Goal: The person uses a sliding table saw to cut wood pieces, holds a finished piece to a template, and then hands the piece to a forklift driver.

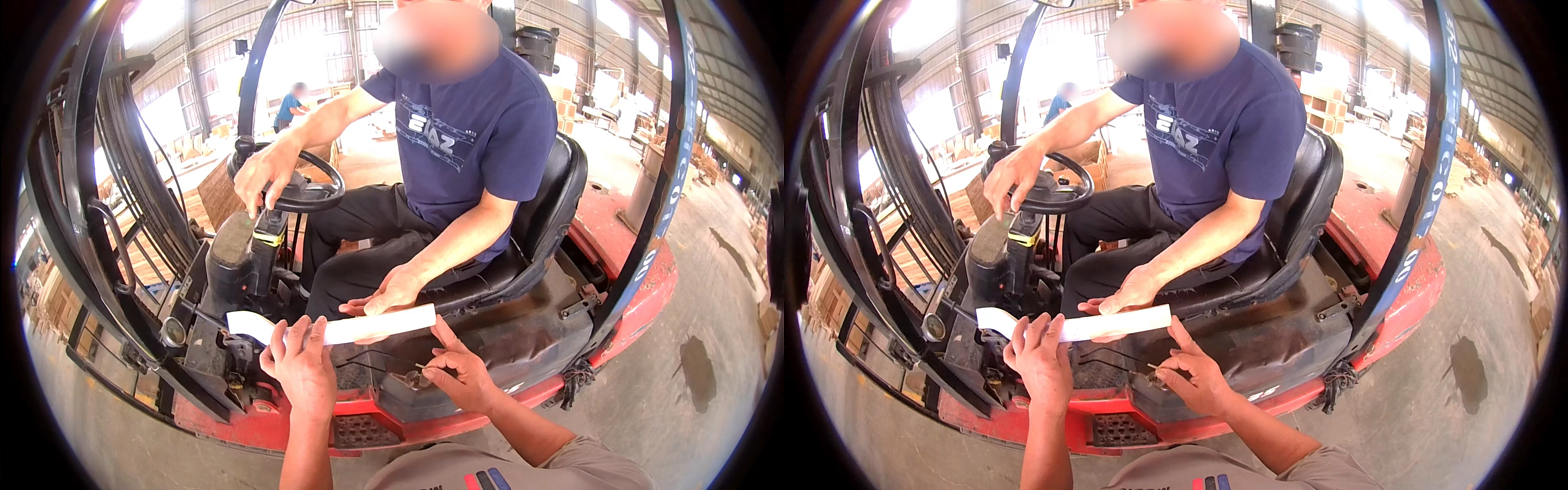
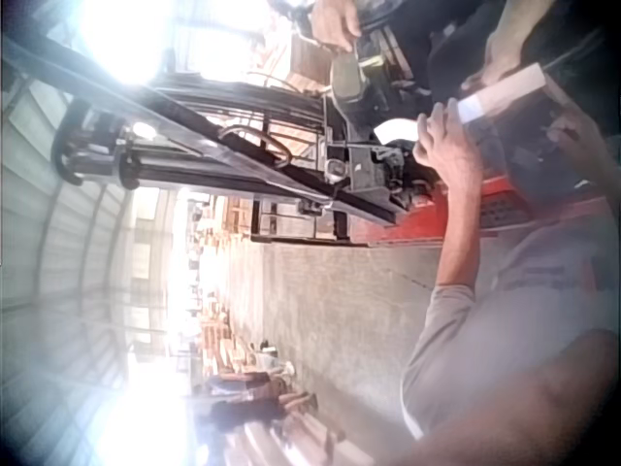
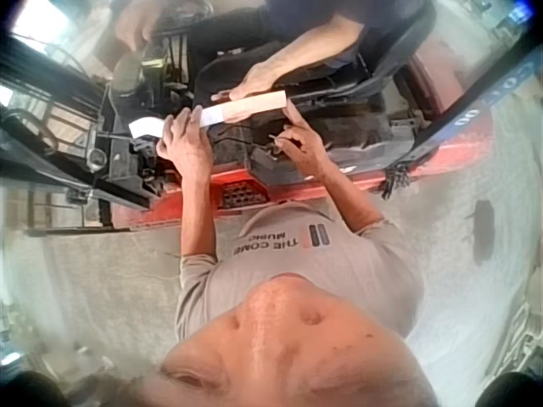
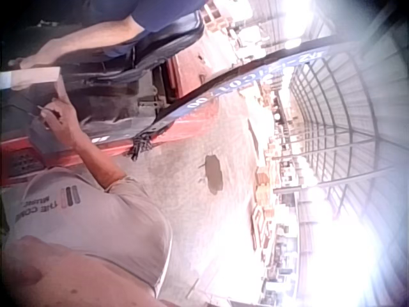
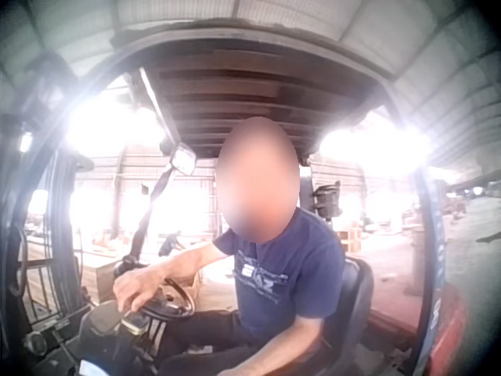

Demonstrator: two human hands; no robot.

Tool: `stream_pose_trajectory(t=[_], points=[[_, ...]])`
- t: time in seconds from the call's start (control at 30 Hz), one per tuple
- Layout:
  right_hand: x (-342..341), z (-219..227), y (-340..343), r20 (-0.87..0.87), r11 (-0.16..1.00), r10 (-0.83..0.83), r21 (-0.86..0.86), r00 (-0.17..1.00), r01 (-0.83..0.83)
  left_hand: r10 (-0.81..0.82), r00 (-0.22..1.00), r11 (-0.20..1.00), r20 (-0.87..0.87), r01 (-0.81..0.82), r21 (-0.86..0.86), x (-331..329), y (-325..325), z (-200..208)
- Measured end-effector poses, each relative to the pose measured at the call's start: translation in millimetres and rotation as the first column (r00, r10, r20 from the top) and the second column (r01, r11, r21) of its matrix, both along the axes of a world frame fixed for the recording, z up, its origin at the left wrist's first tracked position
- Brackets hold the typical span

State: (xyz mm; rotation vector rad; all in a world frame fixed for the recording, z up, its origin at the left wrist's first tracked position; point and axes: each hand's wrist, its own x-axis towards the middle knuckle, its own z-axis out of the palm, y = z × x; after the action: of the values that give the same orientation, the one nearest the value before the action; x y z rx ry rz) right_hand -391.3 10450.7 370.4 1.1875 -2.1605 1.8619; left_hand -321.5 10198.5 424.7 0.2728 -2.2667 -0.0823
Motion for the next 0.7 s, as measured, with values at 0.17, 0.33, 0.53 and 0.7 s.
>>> stream_pose_trajectory(t=[0.17, 0.33, 0.53, 0.7], points=[[0, 2, 0, 0.026, 0.999, -0.003, 0.033, 1.0, 0.002, 0.002, 1.0, 1.0, 0.005, -0.002, 0.003, -5, -6, -2], [1, 3, -5, 0.027, 1.0, 0.017, -0.018, 0.999, -0.017, 0.014, 0.999, 0.999, -0.052, -0.016, -0.033, 2, -5, -1], [2, 2, -4, 0.067, 1.0, -0.002, -0.014, 0.998, 0.003, 0.001, 1.0, 1.0, -0.021, -0.001, 0.002, 0, -3, 0], [0, 1, -4, 0.041, 1.0, 0.003, 0.012, 0.999, -0.004, 0.0, 1.0, 1.0, 0.009, -0.001, 0.029, -1, -4, -1]])
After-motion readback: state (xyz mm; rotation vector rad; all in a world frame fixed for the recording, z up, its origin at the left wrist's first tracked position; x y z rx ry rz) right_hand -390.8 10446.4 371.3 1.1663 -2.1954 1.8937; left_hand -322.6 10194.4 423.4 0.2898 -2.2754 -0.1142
